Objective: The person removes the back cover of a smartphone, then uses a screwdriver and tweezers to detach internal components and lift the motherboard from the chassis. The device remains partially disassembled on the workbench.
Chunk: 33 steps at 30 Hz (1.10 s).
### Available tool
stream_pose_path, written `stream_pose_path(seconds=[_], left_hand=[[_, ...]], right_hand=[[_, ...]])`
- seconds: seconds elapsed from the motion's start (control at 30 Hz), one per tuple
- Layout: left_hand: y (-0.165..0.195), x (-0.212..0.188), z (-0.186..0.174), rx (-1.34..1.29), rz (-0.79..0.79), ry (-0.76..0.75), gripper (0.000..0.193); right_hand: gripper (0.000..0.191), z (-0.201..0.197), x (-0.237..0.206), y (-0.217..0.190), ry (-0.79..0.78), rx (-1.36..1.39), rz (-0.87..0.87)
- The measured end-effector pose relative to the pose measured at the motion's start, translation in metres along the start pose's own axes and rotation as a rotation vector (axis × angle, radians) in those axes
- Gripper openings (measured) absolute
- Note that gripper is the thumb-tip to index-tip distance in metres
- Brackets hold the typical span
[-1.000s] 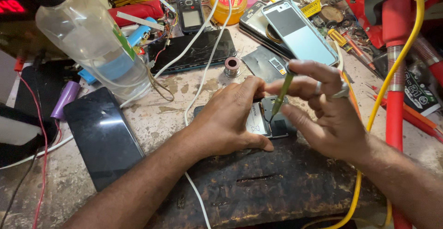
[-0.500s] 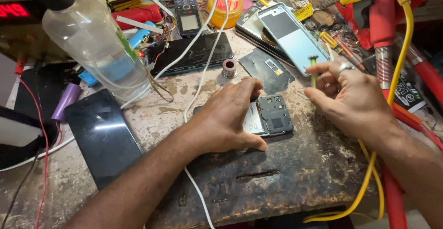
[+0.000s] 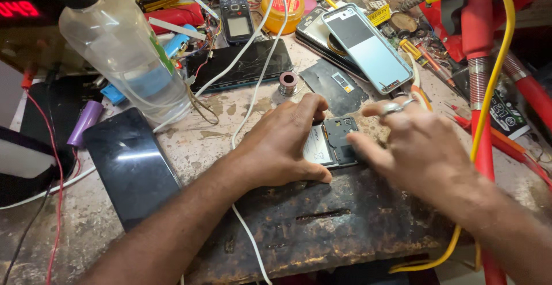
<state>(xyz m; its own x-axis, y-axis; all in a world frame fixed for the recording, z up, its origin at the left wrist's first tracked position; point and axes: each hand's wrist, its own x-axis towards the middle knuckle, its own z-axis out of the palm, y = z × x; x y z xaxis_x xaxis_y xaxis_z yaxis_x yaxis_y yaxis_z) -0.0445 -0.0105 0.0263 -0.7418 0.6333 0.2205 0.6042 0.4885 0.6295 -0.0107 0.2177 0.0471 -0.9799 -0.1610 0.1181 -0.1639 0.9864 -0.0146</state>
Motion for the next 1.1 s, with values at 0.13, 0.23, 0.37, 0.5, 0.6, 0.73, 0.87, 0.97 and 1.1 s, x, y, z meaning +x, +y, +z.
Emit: stream_pose_path(seconds=[0.13, 0.23, 0.37, 0.5, 0.6, 0.73, 0.87, 0.97, 1.1], left_hand=[[-0.001, -0.002, 0.001, 0.007, 0.006, 0.024, 0.097], [-0.001, -0.001, 0.002, 0.015, -0.01, 0.036, 0.097], [-0.001, -0.001, 0.002, 0.029, 0.006, 0.055, 0.099], [0.004, -0.001, 0.001, 0.047, -0.064, 0.025, 0.102], [0.009, 0.0, -0.001, 0.069, -0.156, -0.04, 0.104], [0.01, 0.001, -0.003, 0.048, -0.17, -0.044, 0.105], [0.007, 0.0, -0.002, 0.045, -0.112, 0.018, 0.103], [0.006, 0.0, -0.001, 0.035, -0.12, 0.016, 0.102], [0.007, -0.001, -0.001, 0.031, -0.102, 0.033, 0.101]], right_hand=[[0.062, -0.003, 0.004, -0.021, -0.029, 0.201, -0.057], [0.064, -0.007, 0.012, -0.026, -0.095, 0.222, -0.017], [0.063, -0.013, 0.021, -0.029, -0.18, 0.131, -0.002], [0.063, -0.022, 0.03, -0.038, -0.229, 0.033, -0.047], [0.058, -0.029, 0.037, -0.051, -0.325, -0.119, -0.034], [0.044, -0.037, 0.042, -0.066, -0.442, -0.204, -0.029], [0.044, -0.042, 0.041, -0.075, -0.418, -0.224, -0.062], [0.044, -0.043, 0.038, -0.077, -0.426, -0.231, -0.025], [0.048, -0.038, 0.033, -0.072, -0.357, -0.156, 0.024]])
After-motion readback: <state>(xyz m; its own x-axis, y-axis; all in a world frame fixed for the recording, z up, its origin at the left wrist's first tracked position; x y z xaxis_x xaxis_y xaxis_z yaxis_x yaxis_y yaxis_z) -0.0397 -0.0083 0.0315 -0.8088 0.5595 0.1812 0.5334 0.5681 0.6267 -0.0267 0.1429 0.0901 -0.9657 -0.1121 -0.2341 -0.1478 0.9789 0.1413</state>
